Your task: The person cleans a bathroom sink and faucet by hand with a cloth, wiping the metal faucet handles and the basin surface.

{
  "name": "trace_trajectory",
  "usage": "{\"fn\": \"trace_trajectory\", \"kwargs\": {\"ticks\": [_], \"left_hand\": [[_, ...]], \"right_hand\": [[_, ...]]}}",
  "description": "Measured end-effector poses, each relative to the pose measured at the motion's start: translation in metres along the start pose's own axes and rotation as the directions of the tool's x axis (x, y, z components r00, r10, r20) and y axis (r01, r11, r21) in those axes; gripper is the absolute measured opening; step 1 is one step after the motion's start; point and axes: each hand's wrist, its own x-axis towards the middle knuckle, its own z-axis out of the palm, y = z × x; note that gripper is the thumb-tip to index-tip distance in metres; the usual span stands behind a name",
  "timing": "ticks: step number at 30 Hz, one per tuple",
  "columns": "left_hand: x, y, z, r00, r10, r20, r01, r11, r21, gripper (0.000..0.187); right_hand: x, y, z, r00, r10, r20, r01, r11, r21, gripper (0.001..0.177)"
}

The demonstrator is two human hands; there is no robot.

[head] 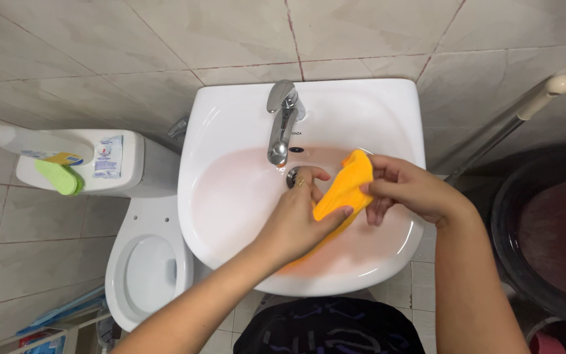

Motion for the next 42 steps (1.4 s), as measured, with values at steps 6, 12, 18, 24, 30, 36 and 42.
{"fn": "trace_trajectory", "kwargs": {"ticks": [6,12,18,24,30,36,42], "left_hand": [[0.006,-0.001,-0.018,0.841,-0.413,0.349,0.313,0.898,0.309,0.052],[-0.001,0.007,-0.036,0.957,0.251,0.146,-0.281,0.928,0.247,0.031],[0.001,0.008,-0.051,0.983,-0.067,0.168,0.047,0.992,0.120,0.042],[-0.009,0.004,-0.047,0.967,0.254,0.006,-0.234,0.881,0.410,0.032],[-0.011,0.019,-0.030,0.752,0.639,0.162,-0.623,0.608,0.492,0.047],[-0.004,0.014,-0.032,0.906,0.340,0.251,-0.406,0.867,0.290,0.047],[-0.009,0.008,-0.088,0.955,0.157,0.252,-0.196,0.971,0.136,0.037]], "right_hand": [[-0.008,-0.008,0.001,0.992,-0.089,0.085,0.101,0.985,-0.142,0.059],[0.004,-0.008,-0.005,0.982,-0.180,-0.053,0.151,0.926,-0.347,0.046],[0.003,-0.007,-0.004,0.937,-0.349,-0.013,0.349,0.936,0.038,0.073],[0.031,0.002,-0.004,0.939,-0.240,-0.248,0.178,0.952,-0.248,0.068],[0.076,0.015,0.064,0.016,-0.869,-0.495,0.744,0.341,-0.575,0.069],[0.128,0.021,0.082,0.609,-0.681,-0.406,0.663,0.719,-0.211,0.060],[0.171,-0.003,0.072,0.704,-0.540,-0.461,0.581,0.812,-0.063,0.051]]}}
